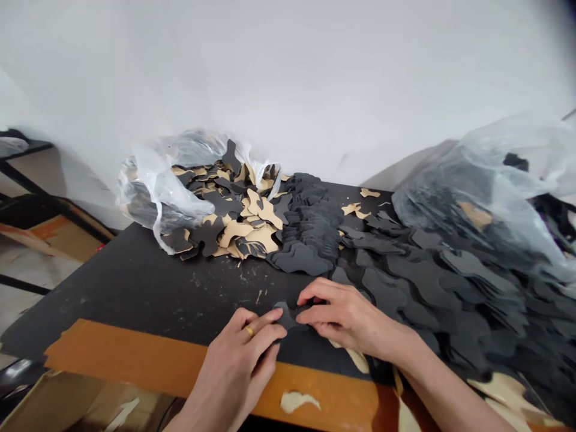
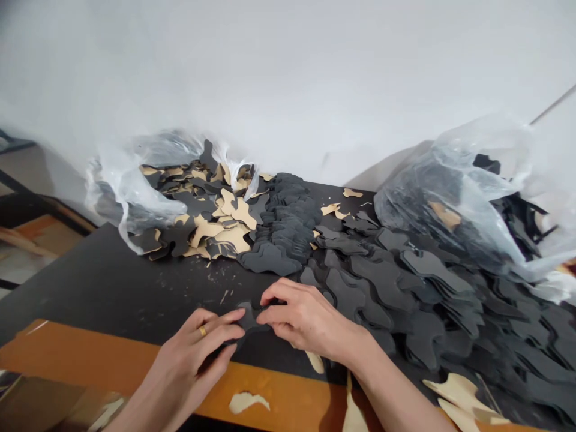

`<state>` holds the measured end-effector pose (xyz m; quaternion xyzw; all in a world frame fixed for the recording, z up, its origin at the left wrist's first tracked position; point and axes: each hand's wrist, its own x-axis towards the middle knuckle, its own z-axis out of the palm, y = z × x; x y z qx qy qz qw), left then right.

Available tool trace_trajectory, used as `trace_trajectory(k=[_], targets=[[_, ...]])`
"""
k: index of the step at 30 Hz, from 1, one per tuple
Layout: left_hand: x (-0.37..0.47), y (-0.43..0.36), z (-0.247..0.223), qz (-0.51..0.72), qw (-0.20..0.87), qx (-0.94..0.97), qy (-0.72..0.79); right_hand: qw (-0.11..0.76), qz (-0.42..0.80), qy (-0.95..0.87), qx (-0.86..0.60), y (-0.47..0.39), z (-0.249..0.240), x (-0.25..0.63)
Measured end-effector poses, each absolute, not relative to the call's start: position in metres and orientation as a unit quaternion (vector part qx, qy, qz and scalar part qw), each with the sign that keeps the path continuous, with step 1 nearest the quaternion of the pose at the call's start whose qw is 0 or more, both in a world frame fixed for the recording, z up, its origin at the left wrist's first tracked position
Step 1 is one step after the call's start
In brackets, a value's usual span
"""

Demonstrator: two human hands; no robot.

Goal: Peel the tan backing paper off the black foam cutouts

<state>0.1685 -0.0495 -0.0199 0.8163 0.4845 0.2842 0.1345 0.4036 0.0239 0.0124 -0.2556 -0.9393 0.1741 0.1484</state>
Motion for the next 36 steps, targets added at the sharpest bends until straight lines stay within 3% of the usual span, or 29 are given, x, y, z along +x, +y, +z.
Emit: trace_trajectory(k=[12, 23, 27, 36], targets=[[0.168, -0.054, -0.019, 0.283, 0.146, 0.819, 0.477, 0.087, 0.158, -0.947, -0.265, 0.017, 0.023, 0.402], [0.168, -0.054, -0.033, 0.296, 0.069, 0.805, 0.509, 0.141, 0.211, -0.892, -0.374, 0.009, 0.014, 0.385], [0.167, -0.050, -0.039, 0.289, 0.047, 0.807, 0.513, 0.179, 0.283, -0.854, -0.398, 0.003, 0.013, 0.380], [0.158, -0.055, -0.035, 0.369, 0.163, 0.779, 0.479, 0.233, 0.371, -0.838, -0.325, -0.002, 0.019, 0.378]])
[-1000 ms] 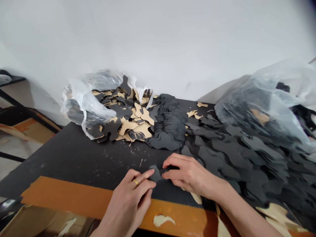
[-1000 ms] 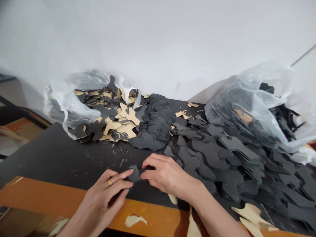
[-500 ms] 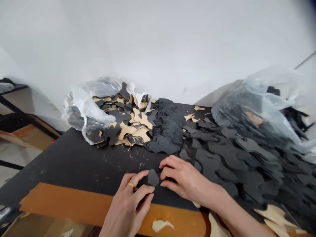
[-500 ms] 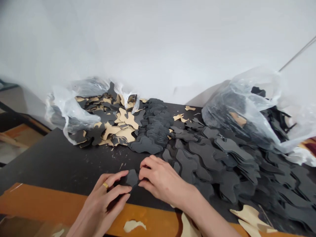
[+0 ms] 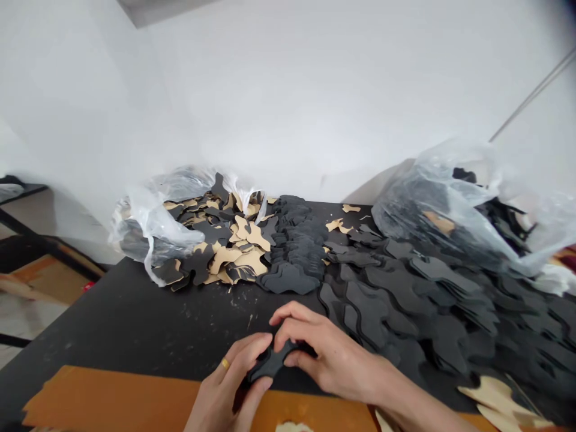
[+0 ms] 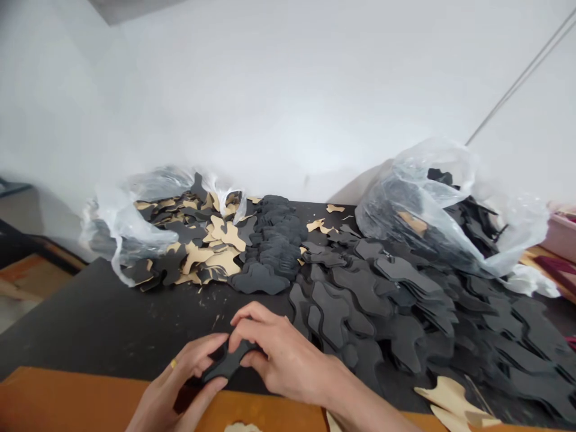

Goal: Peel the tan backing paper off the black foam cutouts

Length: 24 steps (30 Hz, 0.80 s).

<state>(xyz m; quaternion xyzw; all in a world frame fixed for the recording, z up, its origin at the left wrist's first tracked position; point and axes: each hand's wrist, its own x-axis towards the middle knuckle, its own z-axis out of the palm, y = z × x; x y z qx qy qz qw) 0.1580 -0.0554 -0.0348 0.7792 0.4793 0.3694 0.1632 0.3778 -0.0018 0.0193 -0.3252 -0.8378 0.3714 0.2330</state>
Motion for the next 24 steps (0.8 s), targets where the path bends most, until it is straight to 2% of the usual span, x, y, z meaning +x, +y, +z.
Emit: trace_trajectory(k=[4, 7, 10, 12, 14, 16, 20, 24], targets=[[0.157, -0.057, -0.039, 0.417, 0.271, 0.721, 0.481, 0.256, 0.357, -0.855, -0.277, -0.004, 0.027, 0.376], [0.154, -0.056, -0.040, 0.447, 0.323, 0.675, 0.489, 0.313, 0.309, -0.846, -0.300, 0.002, 0.036, 0.390], [0.145, -0.049, -0.030, 0.434, 0.251, 0.715, 0.486, 0.402, 0.189, -0.800, -0.404, 0.016, 0.046, 0.420], [0.142, -0.040, -0.018, 0.396, 0.176, 0.763, 0.479, 0.455, 0.045, -0.748, -0.481, 0.026, 0.050, 0.440], [0.144, -0.025, -0.004, 0.353, 0.121, 0.796, 0.477, 0.451, -0.091, -0.719, -0.521, 0.035, 0.049, 0.450], [0.153, -0.006, 0.007, 0.313, 0.079, 0.820, 0.472, 0.425, -0.140, -0.734, -0.511, 0.039, 0.041, 0.447], [0.179, 0.031, 0.012, 0.226, 0.044, 0.845, 0.484, 0.363, -0.053, -0.807, -0.463, 0.036, 0.017, 0.417], [0.190, 0.047, 0.000, 0.217, 0.045, 0.833, 0.507, 0.283, -0.002, -0.836, -0.470, 0.031, -0.003, 0.394]])
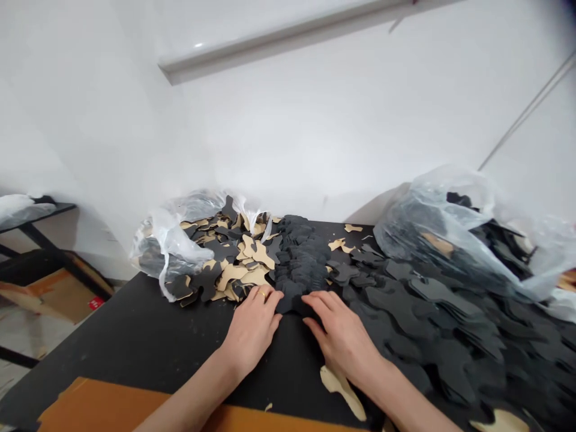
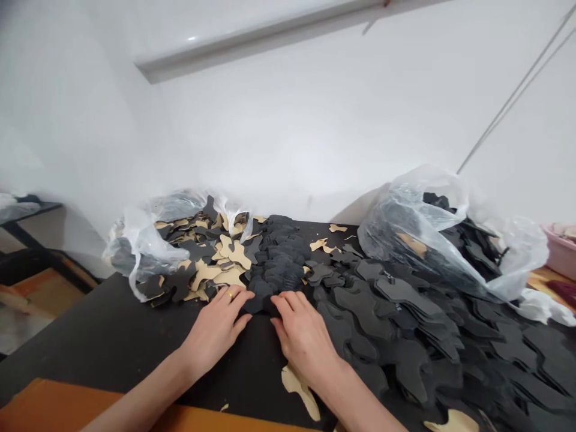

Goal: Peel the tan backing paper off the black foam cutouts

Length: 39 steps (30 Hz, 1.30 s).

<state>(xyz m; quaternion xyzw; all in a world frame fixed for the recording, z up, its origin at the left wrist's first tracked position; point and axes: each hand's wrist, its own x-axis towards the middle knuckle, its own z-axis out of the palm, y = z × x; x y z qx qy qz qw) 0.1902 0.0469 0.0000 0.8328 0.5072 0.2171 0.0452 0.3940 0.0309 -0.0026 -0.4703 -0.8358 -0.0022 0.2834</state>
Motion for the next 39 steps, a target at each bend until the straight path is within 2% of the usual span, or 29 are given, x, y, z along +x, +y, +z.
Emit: trace_trajectory(k=[3, 6, 10, 12, 15, 18, 21, 25, 29, 31, 33, 36, 39], targets=[[0.191, 0.044, -0.007, 0.222, 0.064, 0.826, 0.514, 0.260, 0.005, -0.838, -0.480, 0.030, -0.007, 0.391], [0.191, 0.036, -0.008, 0.229, 0.098, 0.823, 0.510, 0.273, 0.037, -0.827, -0.490, 0.030, -0.008, 0.391], [0.180, 0.031, 0.000, 0.234, 0.143, 0.827, 0.491, 0.321, 0.187, -0.792, -0.484, 0.028, -0.009, 0.389], [0.165, 0.035, 0.008, 0.250, 0.118, 0.814, 0.510, 0.333, 0.276, -0.772, -0.466, 0.026, -0.009, 0.387], [0.132, 0.049, 0.018, 0.271, 0.025, 0.762, 0.587, 0.305, 0.353, -0.767, -0.440, 0.022, -0.009, 0.383], [0.098, 0.069, 0.020, 0.263, -0.031, 0.714, 0.648, 0.267, 0.325, -0.800, -0.428, 0.017, -0.008, 0.380], [0.075, 0.085, 0.011, 0.250, -0.034, 0.693, 0.675, 0.248, 0.263, -0.829, -0.427, 0.013, -0.008, 0.379], [0.067, 0.091, 0.003, 0.271, -0.016, 0.682, 0.679, 0.256, 0.234, -0.834, -0.429, 0.014, -0.010, 0.381], [0.076, 0.078, 0.019, 0.332, 0.002, 0.674, 0.660, 0.285, 0.231, -0.837, -0.406, 0.015, -0.009, 0.381], [0.088, 0.066, 0.032, 0.375, 0.031, 0.671, 0.639, 0.327, 0.232, -0.826, -0.396, 0.014, -0.004, 0.382], [0.107, 0.054, 0.044, 0.423, 0.140, 0.681, 0.580, 0.385, 0.233, -0.804, -0.389, 0.012, 0.002, 0.383], [0.140, 0.040, 0.052, 0.369, 0.306, 0.715, 0.509, 0.467, 0.270, -0.754, -0.376, 0.008, 0.010, 0.381], [0.166, 0.035, 0.046, 0.332, 0.435, 0.706, 0.449, 0.461, 0.382, -0.692, -0.403, 0.007, 0.013, 0.377]])
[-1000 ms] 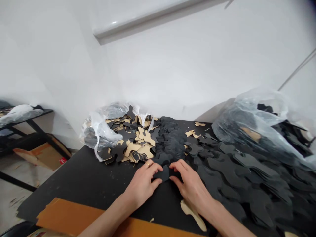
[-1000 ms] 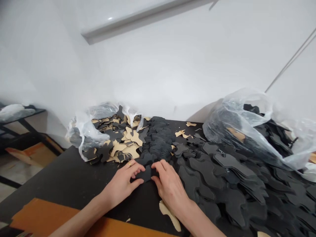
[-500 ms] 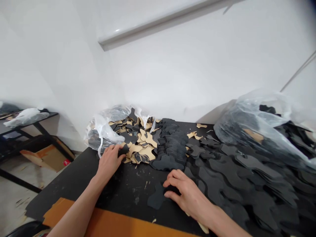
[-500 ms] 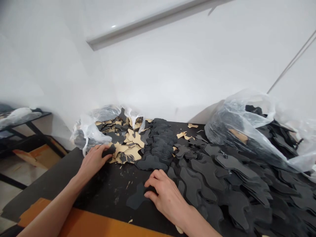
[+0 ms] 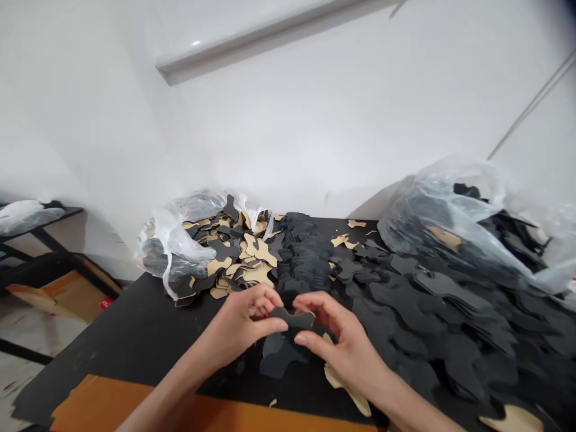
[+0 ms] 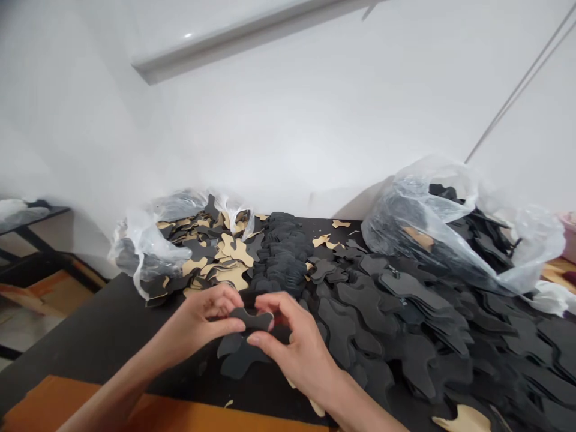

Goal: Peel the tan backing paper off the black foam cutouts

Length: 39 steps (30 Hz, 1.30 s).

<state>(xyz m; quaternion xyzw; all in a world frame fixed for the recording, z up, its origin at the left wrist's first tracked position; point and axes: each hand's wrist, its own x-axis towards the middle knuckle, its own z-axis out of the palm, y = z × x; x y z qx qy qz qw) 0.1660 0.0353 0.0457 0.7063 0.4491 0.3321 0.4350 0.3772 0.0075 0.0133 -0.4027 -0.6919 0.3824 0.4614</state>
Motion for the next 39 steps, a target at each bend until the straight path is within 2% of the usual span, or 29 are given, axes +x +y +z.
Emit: trace_trajectory(k=[3, 7, 15, 35, 39], targets=[[0.174, 0.039, 0.034, 0.311, 0.535, 0.671, 0.408, 0.433, 0.496, -0.605, -0.449, 0.011, 0.012, 0.374], [0.166, 0.043, 0.024, 0.291, 0.551, 0.651, 0.433, 0.454, 0.552, -0.527, -0.461, 0.017, 0.010, 0.376], [0.166, 0.041, 0.018, 0.274, 0.524, 0.672, 0.446, 0.453, 0.543, -0.536, -0.461, 0.013, 0.016, 0.373], [0.164, 0.038, 0.022, 0.255, 0.538, 0.665, 0.451, 0.435, 0.547, -0.544, -0.465, 0.014, 0.007, 0.373], [0.166, 0.037, 0.025, 0.244, 0.563, 0.656, 0.439, 0.419, 0.512, -0.591, -0.462, 0.014, 0.005, 0.376]])
